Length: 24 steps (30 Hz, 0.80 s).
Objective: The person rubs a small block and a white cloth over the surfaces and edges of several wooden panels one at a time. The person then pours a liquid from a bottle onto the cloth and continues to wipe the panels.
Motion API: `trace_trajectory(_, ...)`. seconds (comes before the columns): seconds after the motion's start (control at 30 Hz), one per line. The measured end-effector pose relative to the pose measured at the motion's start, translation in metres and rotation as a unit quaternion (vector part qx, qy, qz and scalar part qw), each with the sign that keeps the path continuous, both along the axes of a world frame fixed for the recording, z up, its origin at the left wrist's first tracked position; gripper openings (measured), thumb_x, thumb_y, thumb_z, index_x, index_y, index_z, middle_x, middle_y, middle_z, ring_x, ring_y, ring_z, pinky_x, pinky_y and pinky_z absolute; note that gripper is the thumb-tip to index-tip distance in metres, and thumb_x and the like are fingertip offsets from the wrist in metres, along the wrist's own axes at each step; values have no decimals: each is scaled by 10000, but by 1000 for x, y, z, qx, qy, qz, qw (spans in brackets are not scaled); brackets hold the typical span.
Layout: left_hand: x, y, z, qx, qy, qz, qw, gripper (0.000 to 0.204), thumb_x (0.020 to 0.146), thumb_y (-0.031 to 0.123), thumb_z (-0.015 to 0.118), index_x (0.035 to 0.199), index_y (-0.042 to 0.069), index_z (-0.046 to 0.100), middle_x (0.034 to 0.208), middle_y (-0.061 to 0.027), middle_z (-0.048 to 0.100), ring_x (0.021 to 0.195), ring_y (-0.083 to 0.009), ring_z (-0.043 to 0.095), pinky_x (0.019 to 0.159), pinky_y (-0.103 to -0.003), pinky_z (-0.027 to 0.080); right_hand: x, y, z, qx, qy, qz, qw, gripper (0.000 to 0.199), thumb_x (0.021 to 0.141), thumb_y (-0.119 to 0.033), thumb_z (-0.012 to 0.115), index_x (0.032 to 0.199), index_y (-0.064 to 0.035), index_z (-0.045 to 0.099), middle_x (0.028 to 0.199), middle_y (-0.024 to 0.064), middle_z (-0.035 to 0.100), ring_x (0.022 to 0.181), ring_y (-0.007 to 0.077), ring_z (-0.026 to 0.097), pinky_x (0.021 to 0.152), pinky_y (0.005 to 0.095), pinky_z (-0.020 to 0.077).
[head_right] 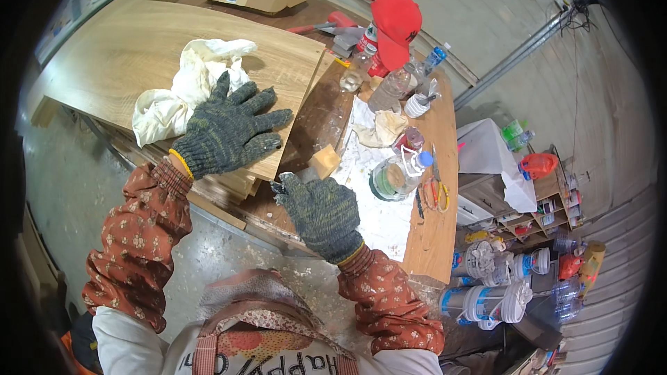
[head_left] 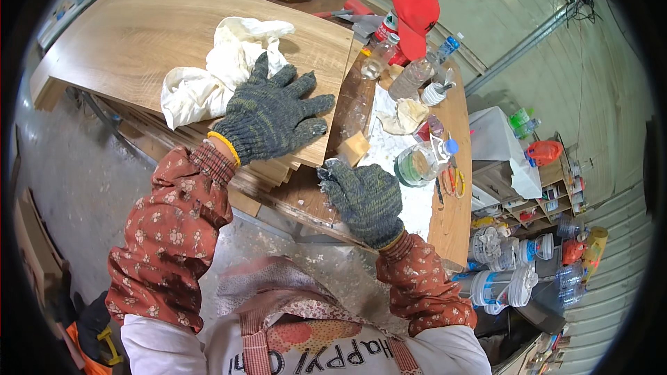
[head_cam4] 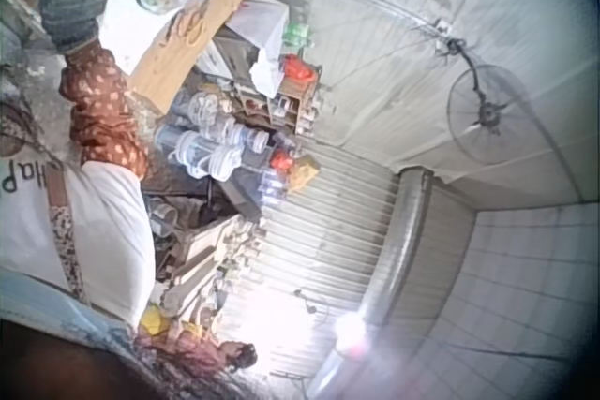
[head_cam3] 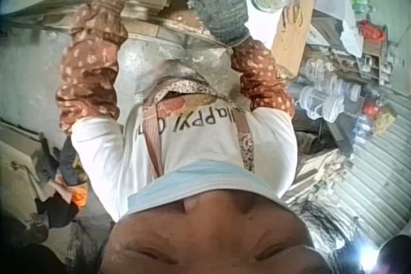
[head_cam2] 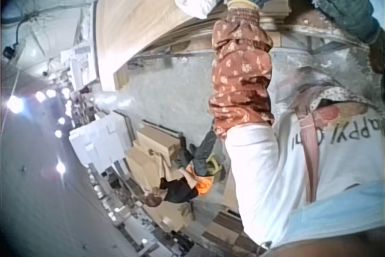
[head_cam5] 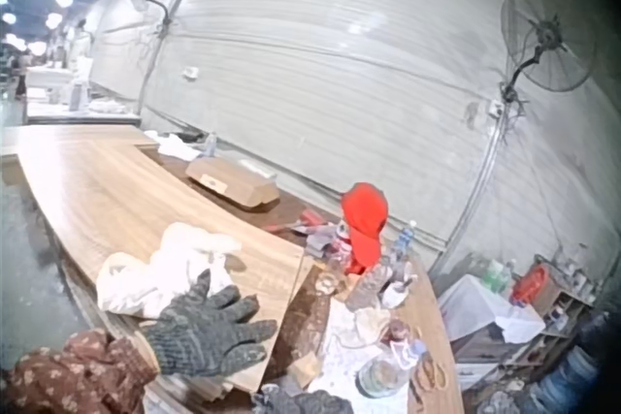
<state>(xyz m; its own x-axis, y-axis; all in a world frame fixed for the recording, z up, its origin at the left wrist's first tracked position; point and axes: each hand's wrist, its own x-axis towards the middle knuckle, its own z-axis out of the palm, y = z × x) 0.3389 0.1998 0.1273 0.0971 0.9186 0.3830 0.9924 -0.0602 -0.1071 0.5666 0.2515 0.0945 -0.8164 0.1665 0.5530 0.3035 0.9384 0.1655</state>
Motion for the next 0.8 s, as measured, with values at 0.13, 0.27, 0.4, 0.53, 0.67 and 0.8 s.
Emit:
trace_trajectory(0.13, 2, 1, 3, 2, -3, -9, 1000, 493, 893, 482, 414, 1310, 228, 479, 1340, -111, 464, 1219, -334, 427, 1050, -588, 165, 3, 0, -1, -4, -28, -18, 999, 361, 773, -262, 671, 1076, -76, 612, 639, 54, 552, 589, 220, 523, 524, 364, 386)
trace_trajectory(0.27, 1, 0, -1, 18, -9, -8, 1000, 490, 892, 484, 416, 1304, 227, 486, 1337, -114, 467, 1218, -336, 427, 1050, -587, 167, 1, -3, -1, 28, -17, -31, 999, 378, 770, -261, 673, 1093, -79, 603, 668, 56, 561, 599, 223, 518, 532, 371, 384)
trace_trajectory(0.4, 3, 4, -4, 19, -9, -11, 1000, 490, 894, 485, 413, 1305, 228, 484, 1340, -110, 464, 1221, -329, 426, 1052, -588, 165, 3, -2, 3, 9, -14, -30, 999, 378, 770, -243, 674, 1103, -82, 599, 682, 56, 559, 604, 229, 509, 543, 374, 379)
trace_trajectory(0.53, 7, -3, 8, -9, -1, -3, 1000, 484, 898, 486, 403, 1306, 238, 482, 1348, -104, 456, 1233, -318, 418, 1061, -582, 154, 6, 28, 21, -59, 161, -44, 984, 346, 790, -193, 636, 1119, -98, 591, 728, 51, 551, 635, 230, 523, 574, 378, 417)
trace_trajectory(0.67, -1, -4, 6, -22, -18, -1, 1000, 488, 900, 490, 397, 1310, 239, 477, 1356, -102, 448, 1245, -316, 406, 1067, -577, 146, 6, 13, 36, -4, 20, -12, 1000, 416, 760, -245, 665, 1145, -107, 586, 746, 40, 568, 626, 218, 517, 547, 369, 391)
trace_trajectory(0.8, 5, 1, 8, -22, 5, 2, 1000, 498, 902, 491, 390, 1322, 233, 464, 1364, -101, 439, 1256, -315, 394, 1068, -578, 141, 10, 5, 0, 37, 22, 25, 999, 385, 758, -245, 678, 1108, -107, 598, 711, 43, 558, 614, 211, 513, 530, 367, 382)
